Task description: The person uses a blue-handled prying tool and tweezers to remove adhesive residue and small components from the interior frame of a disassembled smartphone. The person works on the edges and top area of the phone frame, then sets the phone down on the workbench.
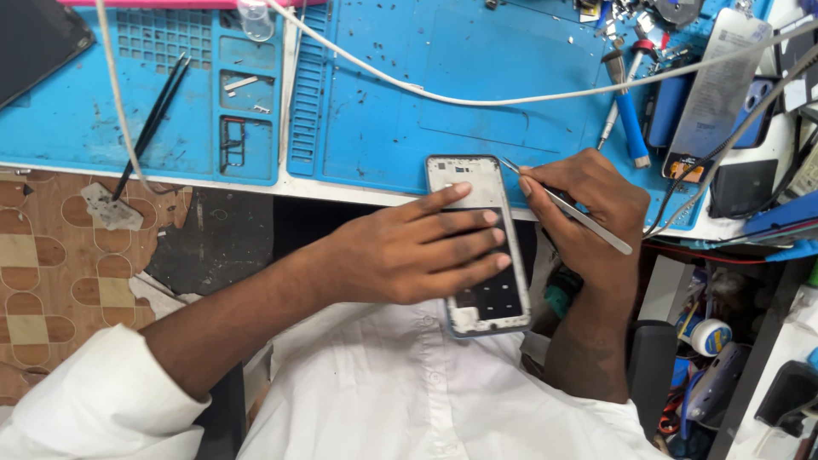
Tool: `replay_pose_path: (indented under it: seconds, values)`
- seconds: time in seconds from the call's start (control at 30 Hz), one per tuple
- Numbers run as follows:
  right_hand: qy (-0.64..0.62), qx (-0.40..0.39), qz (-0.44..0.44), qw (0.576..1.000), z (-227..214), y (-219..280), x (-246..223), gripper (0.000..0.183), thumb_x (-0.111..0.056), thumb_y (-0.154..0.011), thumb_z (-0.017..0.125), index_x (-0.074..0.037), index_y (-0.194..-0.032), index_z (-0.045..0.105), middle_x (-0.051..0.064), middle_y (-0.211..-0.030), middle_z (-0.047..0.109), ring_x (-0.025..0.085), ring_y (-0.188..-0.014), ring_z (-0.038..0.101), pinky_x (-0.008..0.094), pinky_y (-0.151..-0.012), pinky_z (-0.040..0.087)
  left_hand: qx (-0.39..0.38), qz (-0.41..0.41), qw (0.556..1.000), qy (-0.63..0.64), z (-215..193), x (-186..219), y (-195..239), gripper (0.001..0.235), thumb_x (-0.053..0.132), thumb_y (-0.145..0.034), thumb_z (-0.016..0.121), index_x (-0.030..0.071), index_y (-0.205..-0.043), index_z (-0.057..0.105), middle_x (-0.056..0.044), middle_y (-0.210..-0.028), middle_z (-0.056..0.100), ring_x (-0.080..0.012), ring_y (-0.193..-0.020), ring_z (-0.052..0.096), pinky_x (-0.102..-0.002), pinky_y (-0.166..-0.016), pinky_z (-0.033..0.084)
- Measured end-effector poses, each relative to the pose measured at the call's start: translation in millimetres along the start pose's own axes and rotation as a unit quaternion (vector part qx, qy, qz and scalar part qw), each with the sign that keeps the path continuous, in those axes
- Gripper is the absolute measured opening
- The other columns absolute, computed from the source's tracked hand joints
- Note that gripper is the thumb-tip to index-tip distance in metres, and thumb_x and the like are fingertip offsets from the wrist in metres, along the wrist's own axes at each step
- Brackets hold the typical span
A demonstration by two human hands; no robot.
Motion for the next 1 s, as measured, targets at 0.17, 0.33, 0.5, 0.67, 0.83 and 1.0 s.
replay_pose_path:
  seconds: [0.17,0.33,0.5,0.67,0.83,1.0]
  values:
    - [-0.029,0.008,-0.004,1.000,2.2,3.6,7.4,0.014,0.002,-0.093,0.082,0.000,-0.106,0.076,0.010,-0.097,0.075,0.018,-0.085,0.067,0.028,-0.070,0.051,-0.043,-0.044,0.998,-0.011,5.2,0.0,2.6,0.037,0.016,-0.104,0.061,0.005,-0.140,0.061,-0.011,-0.137,0.064,-0.0258,-0.138,0.057,-0.047,-0.125,0.041]
    - [-0.046,0.010,-0.014,0.999,4.3,3.1,12.5,0.015,0.003,-0.092,0.082,0.000,-0.106,0.076,0.010,-0.099,0.076,0.020,-0.088,0.069,0.029,-0.074,0.052,-0.103,-0.117,0.986,-0.066,4.5,2.5,5.5,0.048,0.018,-0.099,0.059,0.000,-0.143,0.057,-0.017,-0.149,0.057,-0.0318,-0.144,0.049,-0.047,-0.123,0.038]
    - [-0.050,-0.010,-0.042,0.998,8.4,-0.6,15.9,0.015,0.002,-0.090,0.084,0.000,-0.103,0.076,0.010,-0.099,0.075,0.020,-0.085,0.069,0.030,-0.074,0.052,-0.133,-0.148,0.978,-0.068,2.2,-7.7,16.7,0.052,0.021,-0.097,0.059,0.005,-0.146,0.054,-0.015,-0.153,0.052,-0.0313,-0.146,0.045,-0.046,-0.123,0.036]
    - [-0.053,-0.034,-0.068,0.996,10.5,-9.9,12.6,0.017,0.002,-0.087,0.085,-0.001,-0.101,0.075,0.010,-0.098,0.074,0.021,-0.086,0.068,0.030,-0.073,0.051,-0.128,-0.132,0.982,-0.044,-1.1,-15.5,24.9,0.049,0.022,-0.099,0.061,0.003,-0.144,0.055,-0.014,-0.153,0.052,-0.0288,-0.147,0.044,-0.045,-0.124,0.038]
    - [-0.061,-0.044,-0.096,0.993,19.5,-18.6,4.8,0.021,-0.001,-0.085,0.087,-0.001,-0.103,0.076,0.009,-0.096,0.073,0.023,-0.089,0.067,0.030,-0.072,0.052,-0.115,-0.133,0.984,-0.017,-1.7,-19.9,28.9,0.046,0.021,-0.100,0.061,0.005,-0.143,0.056,-0.013,-0.153,0.053,-0.0269,-0.147,0.045,-0.044,-0.124,0.039]
    - [-0.041,-0.065,-0.121,0.990,34.7,-31.5,-11.2,0.021,-0.003,-0.086,0.087,-0.002,-0.105,0.077,0.008,-0.096,0.074,0.022,-0.090,0.067,0.031,-0.074,0.052,-0.114,-0.131,0.985,-0.005,-2.8,-21.7,32.0,0.046,0.020,-0.100,0.062,0.005,-0.143,0.057,-0.013,-0.151,0.054,-0.0269,-0.146,0.046,-0.043,-0.124,0.039]
Point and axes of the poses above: each hand's wrist, its own y-axis away from the middle knuckle, its own z-axis out of the palm, x = y × z, the point moved 10 cm from there along -y, towards the middle knuckle
